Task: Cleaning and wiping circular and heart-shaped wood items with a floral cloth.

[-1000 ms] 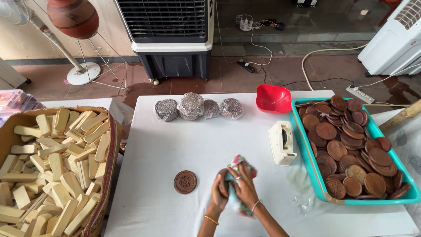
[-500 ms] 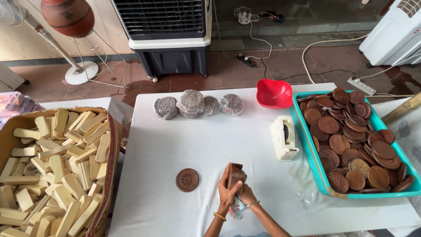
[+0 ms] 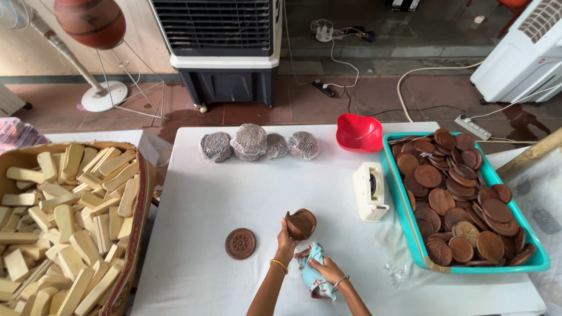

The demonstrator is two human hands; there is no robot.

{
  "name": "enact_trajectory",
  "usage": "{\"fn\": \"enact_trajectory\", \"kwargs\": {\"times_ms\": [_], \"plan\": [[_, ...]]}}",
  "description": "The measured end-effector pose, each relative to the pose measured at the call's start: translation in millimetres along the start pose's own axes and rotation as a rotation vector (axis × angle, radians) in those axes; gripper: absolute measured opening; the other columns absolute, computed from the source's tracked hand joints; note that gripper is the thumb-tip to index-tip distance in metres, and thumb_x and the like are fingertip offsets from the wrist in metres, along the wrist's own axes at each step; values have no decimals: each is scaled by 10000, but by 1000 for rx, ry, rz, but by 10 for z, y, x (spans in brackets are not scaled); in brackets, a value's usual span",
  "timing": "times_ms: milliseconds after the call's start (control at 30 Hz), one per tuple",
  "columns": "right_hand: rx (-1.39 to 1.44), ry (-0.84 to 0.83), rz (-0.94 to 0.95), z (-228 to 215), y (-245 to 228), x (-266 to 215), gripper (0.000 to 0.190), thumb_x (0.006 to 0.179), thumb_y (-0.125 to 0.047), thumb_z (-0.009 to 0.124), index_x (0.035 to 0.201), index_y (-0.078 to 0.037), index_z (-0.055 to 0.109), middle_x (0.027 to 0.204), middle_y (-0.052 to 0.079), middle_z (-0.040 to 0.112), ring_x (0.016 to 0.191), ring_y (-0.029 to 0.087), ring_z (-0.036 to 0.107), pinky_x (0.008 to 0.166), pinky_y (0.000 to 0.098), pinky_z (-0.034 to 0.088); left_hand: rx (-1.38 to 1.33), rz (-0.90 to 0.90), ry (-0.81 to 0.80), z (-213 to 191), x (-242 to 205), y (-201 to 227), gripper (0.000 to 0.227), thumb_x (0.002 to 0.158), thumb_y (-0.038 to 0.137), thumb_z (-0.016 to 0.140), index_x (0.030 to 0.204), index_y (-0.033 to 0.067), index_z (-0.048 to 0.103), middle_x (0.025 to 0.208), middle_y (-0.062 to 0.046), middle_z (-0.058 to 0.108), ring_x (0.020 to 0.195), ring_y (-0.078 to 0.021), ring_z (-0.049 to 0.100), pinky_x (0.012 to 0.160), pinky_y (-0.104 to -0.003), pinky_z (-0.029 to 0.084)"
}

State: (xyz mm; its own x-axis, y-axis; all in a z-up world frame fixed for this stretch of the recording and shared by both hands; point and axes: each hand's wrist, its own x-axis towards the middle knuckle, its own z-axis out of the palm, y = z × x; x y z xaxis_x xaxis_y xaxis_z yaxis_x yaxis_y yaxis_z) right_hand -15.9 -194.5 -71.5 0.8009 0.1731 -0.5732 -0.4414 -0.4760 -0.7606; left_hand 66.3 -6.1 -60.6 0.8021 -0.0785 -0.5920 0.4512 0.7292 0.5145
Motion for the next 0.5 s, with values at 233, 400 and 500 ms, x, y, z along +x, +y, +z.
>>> {"fn": "enact_trajectory", "kwargs": {"times_ms": [233, 400, 500], "plan": [[294, -45, -15, -84, 110, 61, 483, 966, -445, 638, 1116, 12, 688, 930, 13, 714, 828, 108, 636, 814, 314, 553, 81, 186, 131, 145, 442, -48, 634, 977, 455, 571, 1486, 84, 506, 1506, -205, 558, 1336, -353, 559, 1022, -508, 474], [397, 69, -168, -201, 269, 136, 481, 939, -380, 645, 1303, -67, 610, 1129, 19, 709, 1026, 108, 642, 919, 288, 523, 434, 651, 198, 30, 97, 202, 665, 928, 218, 658, 1531, 135, 388, 1625, -105, 363, 1487, -308, 364, 1185, -443, 366], [446, 95, -113, -280, 664, 395, 484, 957, -364, 661, 1263, 11, 668, 1109, 83, 732, 1003, 167, 669, 892, 327, 542, 899, 889, 391, -257, -143, 375, 609, 937, 180, 675, 1507, 128, 466, 1667, -142, 293, 1520, -329, 309, 1234, -474, 260]]}}
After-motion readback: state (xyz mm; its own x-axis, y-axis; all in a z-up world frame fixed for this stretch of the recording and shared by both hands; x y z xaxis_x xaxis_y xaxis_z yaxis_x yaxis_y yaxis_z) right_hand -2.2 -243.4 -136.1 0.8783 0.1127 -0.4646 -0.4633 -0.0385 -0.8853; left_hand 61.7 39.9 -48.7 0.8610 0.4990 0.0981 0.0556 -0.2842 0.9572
